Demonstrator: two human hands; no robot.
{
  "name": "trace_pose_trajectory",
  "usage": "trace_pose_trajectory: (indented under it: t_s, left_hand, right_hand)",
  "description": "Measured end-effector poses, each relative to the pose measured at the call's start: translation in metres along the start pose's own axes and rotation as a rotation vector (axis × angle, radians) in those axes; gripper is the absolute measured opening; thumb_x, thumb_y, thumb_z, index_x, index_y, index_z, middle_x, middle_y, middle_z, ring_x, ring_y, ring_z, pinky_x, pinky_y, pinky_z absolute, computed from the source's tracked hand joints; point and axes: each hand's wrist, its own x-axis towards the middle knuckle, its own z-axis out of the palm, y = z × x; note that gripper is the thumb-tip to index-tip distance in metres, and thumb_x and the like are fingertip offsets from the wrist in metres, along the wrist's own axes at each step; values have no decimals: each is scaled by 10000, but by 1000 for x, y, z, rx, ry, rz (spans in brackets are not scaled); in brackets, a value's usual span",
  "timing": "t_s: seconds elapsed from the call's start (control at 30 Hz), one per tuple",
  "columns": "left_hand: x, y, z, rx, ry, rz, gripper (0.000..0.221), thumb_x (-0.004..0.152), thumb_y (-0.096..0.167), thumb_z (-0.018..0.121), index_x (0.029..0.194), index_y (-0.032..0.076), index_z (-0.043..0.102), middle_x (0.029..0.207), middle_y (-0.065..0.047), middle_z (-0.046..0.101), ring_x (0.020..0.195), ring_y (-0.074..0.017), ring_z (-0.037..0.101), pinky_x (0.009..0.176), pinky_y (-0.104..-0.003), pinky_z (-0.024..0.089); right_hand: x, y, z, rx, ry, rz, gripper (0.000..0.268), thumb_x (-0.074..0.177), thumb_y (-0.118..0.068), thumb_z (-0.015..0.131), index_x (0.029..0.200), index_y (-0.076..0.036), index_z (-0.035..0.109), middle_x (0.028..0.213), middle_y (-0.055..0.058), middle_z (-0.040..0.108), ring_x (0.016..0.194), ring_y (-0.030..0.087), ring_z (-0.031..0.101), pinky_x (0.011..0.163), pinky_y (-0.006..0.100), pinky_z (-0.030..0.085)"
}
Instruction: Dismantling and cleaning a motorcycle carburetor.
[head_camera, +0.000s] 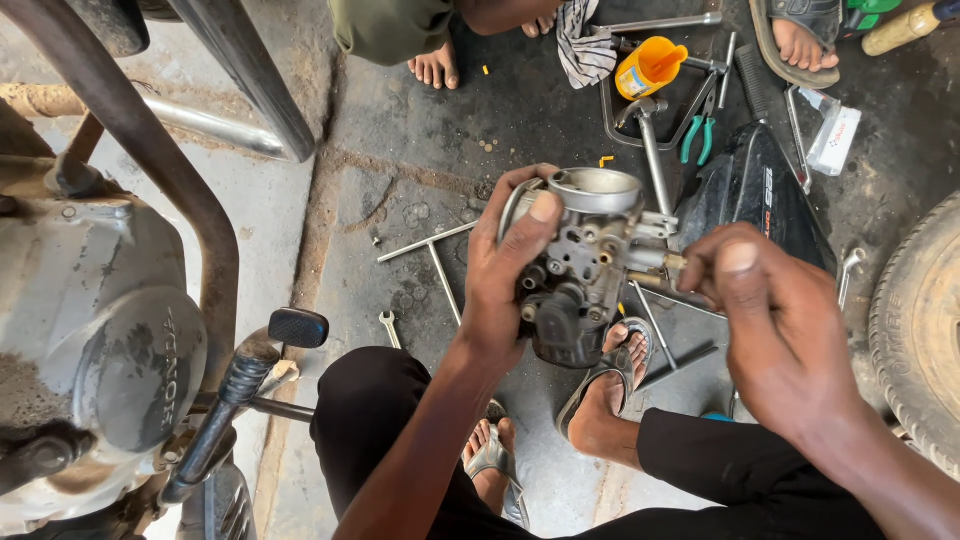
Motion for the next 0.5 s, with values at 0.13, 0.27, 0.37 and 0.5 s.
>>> trace_pose_trajectory:
  t_s: [0.13,0.27,0.37,0.5]
  left_hand:
    - [-1,3,-3,-92,-2,-39,601,971,414,631,1372,-11,494,1100,-152,650,960,-197,697,832,-324,616]
    - [-4,-4,-9,-239,-12,-125,572,1019,420,549,1389,-12,494,1113,-158,662,939,-201,710,820,-360,630]
    - [-5,-10,-18,-343,-20,-163,555,1038,407,528,1404,-8,492,1127,-159,671,917,-199,713,791,-372,633]
    - [-6,-9,-20,-453,-21,-175,538,1065,373,535,1441,-8,484,1173,-158,664,938,-189,708,806,-371,628]
  right_hand:
    - [-1,-6,0,33,67,-63,307,1143,-245,463,1022,-26,641,831,38,622,722,114,550,638,244,449]
    - [1,-29,3,161,156,-139,201,1071,-87,541,1238,24,553,945,66,583,844,99,556,726,230,471]
    - [0,-33,1,248,173,-245,260,1056,-14,542,1300,35,469,1057,77,612,949,96,610,830,244,532]
    - [-9,-22,-1,231,206,-91,284,1044,43,555,1319,56,486,882,102,634,750,125,615,680,257,525]
